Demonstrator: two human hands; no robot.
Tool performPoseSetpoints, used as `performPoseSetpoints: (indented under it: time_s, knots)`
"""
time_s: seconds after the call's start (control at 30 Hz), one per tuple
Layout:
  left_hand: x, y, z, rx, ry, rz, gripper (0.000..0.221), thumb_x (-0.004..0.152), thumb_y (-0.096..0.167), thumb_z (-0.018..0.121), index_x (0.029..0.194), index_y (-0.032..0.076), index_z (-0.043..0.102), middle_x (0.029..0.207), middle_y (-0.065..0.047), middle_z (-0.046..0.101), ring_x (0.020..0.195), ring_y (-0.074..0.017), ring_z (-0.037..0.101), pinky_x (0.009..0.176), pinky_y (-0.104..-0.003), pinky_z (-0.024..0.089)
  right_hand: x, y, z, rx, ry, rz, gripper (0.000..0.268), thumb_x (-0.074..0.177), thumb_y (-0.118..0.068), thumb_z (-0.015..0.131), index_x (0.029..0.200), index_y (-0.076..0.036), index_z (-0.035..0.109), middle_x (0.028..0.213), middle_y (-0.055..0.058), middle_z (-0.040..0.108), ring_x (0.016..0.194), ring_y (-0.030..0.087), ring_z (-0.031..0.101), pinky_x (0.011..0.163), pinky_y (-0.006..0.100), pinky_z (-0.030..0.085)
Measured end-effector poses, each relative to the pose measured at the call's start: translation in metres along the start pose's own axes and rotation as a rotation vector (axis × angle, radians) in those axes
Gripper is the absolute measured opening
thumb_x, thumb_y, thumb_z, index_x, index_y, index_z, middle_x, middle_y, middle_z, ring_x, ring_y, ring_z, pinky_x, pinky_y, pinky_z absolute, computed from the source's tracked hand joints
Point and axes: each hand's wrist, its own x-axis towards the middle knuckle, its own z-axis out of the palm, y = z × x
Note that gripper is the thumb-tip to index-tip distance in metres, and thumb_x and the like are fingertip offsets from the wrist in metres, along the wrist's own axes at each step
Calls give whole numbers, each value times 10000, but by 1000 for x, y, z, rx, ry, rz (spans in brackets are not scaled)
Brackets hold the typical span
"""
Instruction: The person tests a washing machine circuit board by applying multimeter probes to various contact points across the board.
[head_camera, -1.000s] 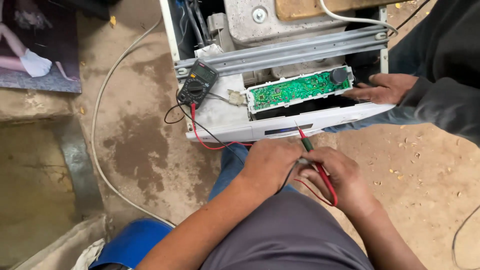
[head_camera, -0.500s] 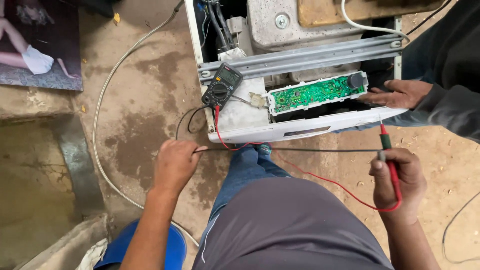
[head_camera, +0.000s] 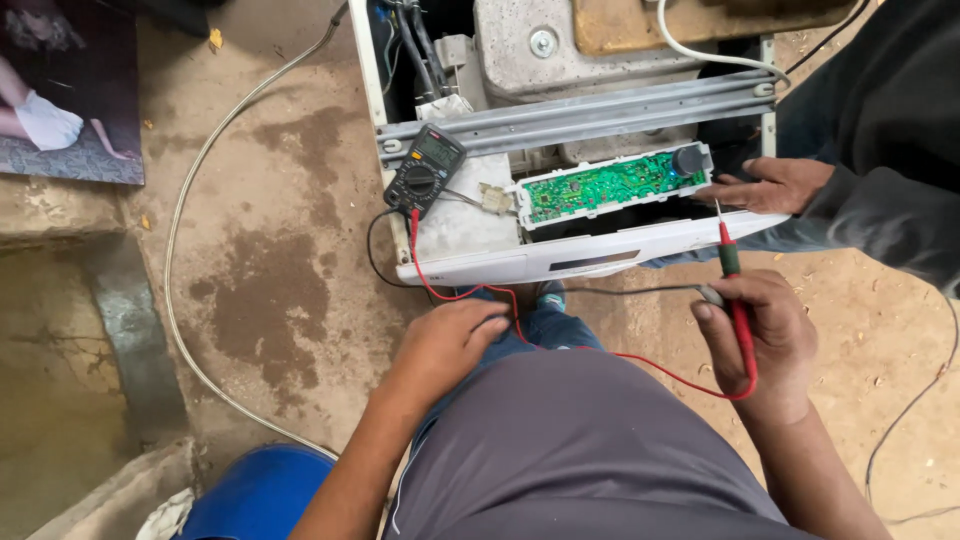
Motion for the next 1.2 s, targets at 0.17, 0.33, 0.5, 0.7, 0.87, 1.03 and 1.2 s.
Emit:
performPoseSetpoints:
  time_s: [0.17,0.33,0.5,0.7,0.87,1.03,1.2]
  knots:
    - [8,99,8,-160,136,310,248,1004,327,634,1139,159,756,1109,-44,778,1041,-251,734,893,-391,575,30,-15,-6,-180,-63,-77,277,907,-45,817,1117,-34,637,1029,154,649,914,286,652,815,358,537]
    - [28,176,37,-23,257,833,493,868,293,754,1301,69,686,931,-55,681,846,-256,680,735,-391,539,35,9,-16,-122,-241,-39,258,902,-154,793,1120,-76,680,993,126,688,860,330,697,706,395,557]
    - [36,174,54,134,380,879,263,934,232,783,1144,93,708,866,-48,642,770,-232,662,676,-378,534,28,27,-18,-57,-348,-66,265,891,-212,768,1119,-108,680,990,105,696,877,345,704,704,425,562]
    - [32,148,39,-130,325,749,182,972,214,757,1100,102,691,995,-44,723,874,-240,717,766,-371,576,21,36,-14,-157,-377,-49,294,853,-162,745,1140,-122,702,987,109,729,868,343,712,712,442,577]
    - [46,134,21,-332,245,537,271,976,108,629,1231,65,707,1034,-68,735,899,-253,740,783,-368,592,26,14,-5,-228,-411,-23,296,853,-167,748,1142,-120,699,996,109,738,874,339,715,718,449,576]
    - [60,119,32,-109,236,700,254,886,217,769,1095,80,727,1030,-93,735,892,-294,718,774,-407,573,20,18,13,-189,-427,-24,323,847,-173,738,1163,-120,693,1000,124,747,889,335,721,732,434,582]
    - [47,94,-4,-319,317,551,153,885,158,799,978,74,712,904,-65,722,806,-238,717,719,-347,558,28,34,5,-447,-464,258,529,819,-325,817,1297,-140,686,793,145,734,760,347,715,667,464,555]
